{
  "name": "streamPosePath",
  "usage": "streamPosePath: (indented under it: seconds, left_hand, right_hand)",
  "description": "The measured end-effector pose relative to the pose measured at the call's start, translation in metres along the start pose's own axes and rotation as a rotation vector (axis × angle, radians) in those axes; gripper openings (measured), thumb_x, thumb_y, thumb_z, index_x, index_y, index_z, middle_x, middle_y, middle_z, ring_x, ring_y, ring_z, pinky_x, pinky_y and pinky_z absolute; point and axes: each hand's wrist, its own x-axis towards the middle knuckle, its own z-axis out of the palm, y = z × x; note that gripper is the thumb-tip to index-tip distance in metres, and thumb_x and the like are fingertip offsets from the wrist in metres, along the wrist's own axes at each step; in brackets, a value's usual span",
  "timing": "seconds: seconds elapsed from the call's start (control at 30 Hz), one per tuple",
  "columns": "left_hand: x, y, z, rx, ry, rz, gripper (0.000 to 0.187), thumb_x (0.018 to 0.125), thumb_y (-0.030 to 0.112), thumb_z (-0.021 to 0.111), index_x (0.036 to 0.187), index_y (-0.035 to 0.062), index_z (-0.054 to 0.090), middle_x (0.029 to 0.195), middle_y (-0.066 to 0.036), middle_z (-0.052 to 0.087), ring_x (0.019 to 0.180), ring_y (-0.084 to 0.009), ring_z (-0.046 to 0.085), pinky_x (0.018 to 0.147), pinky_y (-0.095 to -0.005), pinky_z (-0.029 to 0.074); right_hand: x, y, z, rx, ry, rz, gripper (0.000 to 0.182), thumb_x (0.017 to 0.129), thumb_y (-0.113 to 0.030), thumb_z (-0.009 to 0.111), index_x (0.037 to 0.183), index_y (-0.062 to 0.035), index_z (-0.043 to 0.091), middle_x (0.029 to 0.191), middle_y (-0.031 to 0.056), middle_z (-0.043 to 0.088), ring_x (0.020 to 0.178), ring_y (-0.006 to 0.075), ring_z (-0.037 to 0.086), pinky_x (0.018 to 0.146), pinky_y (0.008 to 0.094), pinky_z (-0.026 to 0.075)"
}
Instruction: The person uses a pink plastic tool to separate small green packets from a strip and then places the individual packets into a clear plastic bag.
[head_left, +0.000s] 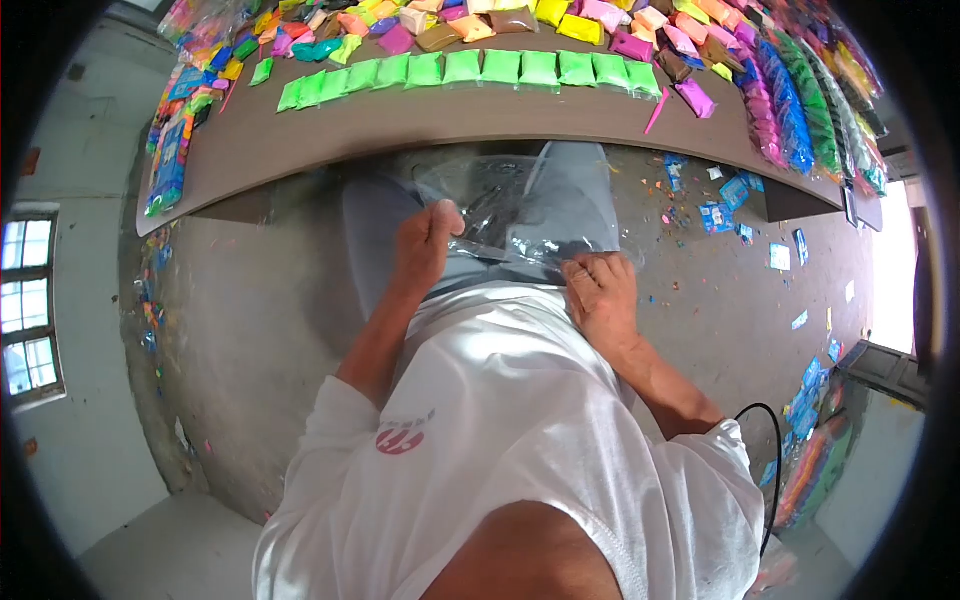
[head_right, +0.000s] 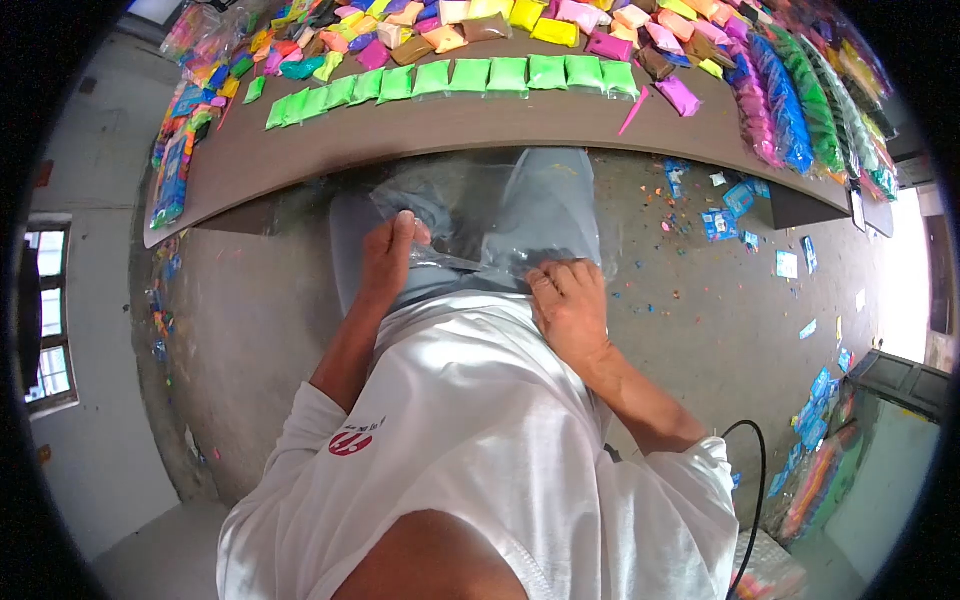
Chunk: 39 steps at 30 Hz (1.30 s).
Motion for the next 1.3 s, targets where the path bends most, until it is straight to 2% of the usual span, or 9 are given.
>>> streamPosePath:
  seconds: [0.1, 0.4, 0.53, 0.7, 0.83, 0.93, 1.07, 1.13, 1.3]
  left_hand:
    - [0.001, 0.002, -0.001, 0.006, -0.055, 0.034, 0.046, 0.102, 0.035, 0.042, 0.077, 0.0016, 0.059, 0.076, -0.005, 0.062, 0.075, -0.0136, 0.057, 0.074, -0.0282, 0.046]
    - [0.001, 0.01, 0.002, 0.002, -0.068, 0.066, 0.045, 0.104, 0.035, 0.039, 0.081, 0.002, 0.058, 0.078, -0.006, 0.061, 0.077, -0.0134, 0.056, 0.076, -0.0279, 0.046]
    - [0.005, 0.018, 0.005, -0.045, -0.055, 0.048, 0.04, 0.102, 0.031, 0.043, 0.085, -0.0001, 0.061, 0.077, -0.006, 0.062, 0.074, -0.0135, 0.057, 0.07, -0.0277, 0.046]
    - [0.01, 0.017, 0.007, -0.093, -0.099, 0.085, 0.043, 0.103, 0.034, 0.04, 0.083, 0.0013, 0.06, 0.075, -0.004, 0.06, 0.072, -0.0124, 0.055, 0.069, -0.0278, 0.045]
    - [0.01, 0.009, 0.0, -0.188, -0.026, 0.022, 0.045, 0.103, 0.037, 0.041, 0.081, 0.0028, 0.061, 0.073, -0.003, 0.059, 0.071, -0.0108, 0.055, 0.067, -0.027, 0.045]
    - [0.009, 0.012, -0.005, -0.212, -0.038, -0.038, 0.047, 0.102, 0.039, 0.04, 0.08, 0.0038, 0.061, 0.073, -0.002, 0.06, 0.069, -0.0097, 0.054, 0.066, -0.0261, 0.044]
    - [0.007, 0.016, 0.0, -0.219, -0.026, -0.073, 0.05, 0.102, 0.043, 0.04, 0.079, 0.0029, 0.061, 0.073, -0.004, 0.06, 0.067, -0.0104, 0.056, 0.065, -0.0257, 0.044]
    - [0.008, 0.017, 0.002, -0.243, -0.014, -0.086, 0.052, 0.101, 0.044, 0.04, 0.079, 0.0025, 0.061, 0.073, -0.005, 0.061, 0.067, -0.0109, 0.056, 0.065, -0.0258, 0.045]
    - [0.012, 0.013, -0.001, -0.276, -0.09, -0.118, 0.053, 0.101, 0.047, 0.039, 0.081, 0.0026, 0.06, 0.076, -0.007, 0.061, 0.069, -0.0139, 0.057, 0.067, -0.03, 0.047]
  right_hand:
    - [0.003, 0.004, -0.002, -0.033, 0.019, -0.017, 0.029, 0.065, -0.006, 0.067, 0.094, -0.0046, 0.068, 0.096, 0.0076, 0.063, 0.093, 0.0262, 0.056, 0.084, 0.0408, 0.043]
    - [0.006, -0.005, 0.0, 0.015, 0.005, -0.032, 0.021, 0.07, -0.007, 0.066, 0.091, -0.0057, 0.068, 0.091, 0.0073, 0.065, 0.086, 0.025, 0.058, 0.076, 0.0393, 0.043]
    - [0.016, -0.02, 0.006, 0.057, -0.181, 0.09, 0.018, 0.074, -0.011, 0.069, 0.091, -0.0065, 0.066, 0.086, 0.0066, 0.065, 0.079, 0.0261, 0.06, 0.069, 0.0373, 0.045]
    - [0.041, -0.022, 0.028, 0.092, -0.157, 0.068, 0.011, 0.081, -0.016, 0.065, 0.085, -0.0059, 0.063, 0.074, 0.0106, 0.063, 0.069, 0.0289, 0.06, 0.062, 0.0404, 0.046]
    - [0.064, -0.017, 0.02, 0.423, -0.306, 0.267, 0.022, 0.091, -0.025, 0.058, 0.084, -0.0045, 0.061, 0.07, 0.0159, 0.061, 0.066, 0.035, 0.06, 0.061, 0.0449, 0.047]
    - [0.072, -0.006, 0.013, 0.511, -0.482, 0.374, 0.028, 0.091, -0.033, 0.06, 0.09, -0.0043, 0.062, 0.071, 0.0179, 0.061, 0.069, 0.0373, 0.06, 0.064, 0.0456, 0.047]
    - [0.074, -0.011, 0.004, 0.545, -0.483, 0.376, 0.03, 0.084, -0.032, 0.068, 0.097, -0.0052, 0.063, 0.077, 0.0165, 0.063, 0.076, 0.0361, 0.061, 0.067, 0.045, 0.047]
    - [0.071, -0.013, 0.013, 0.378, -0.129, 0.051, 0.035, 0.077, -0.028, 0.073, 0.104, -0.007, 0.062, 0.079, 0.0125, 0.063, 0.079, 0.0326, 0.061, 0.07, 0.0421, 0.046]
    - [0.08, -0.026, 0.027, 0.254, -0.042, -0.088, 0.033, 0.073, -0.017, 0.074, 0.102, -0.0075, 0.064, 0.08, 0.0084, 0.062, 0.077, 0.0288, 0.06, 0.071, 0.0392, 0.046]
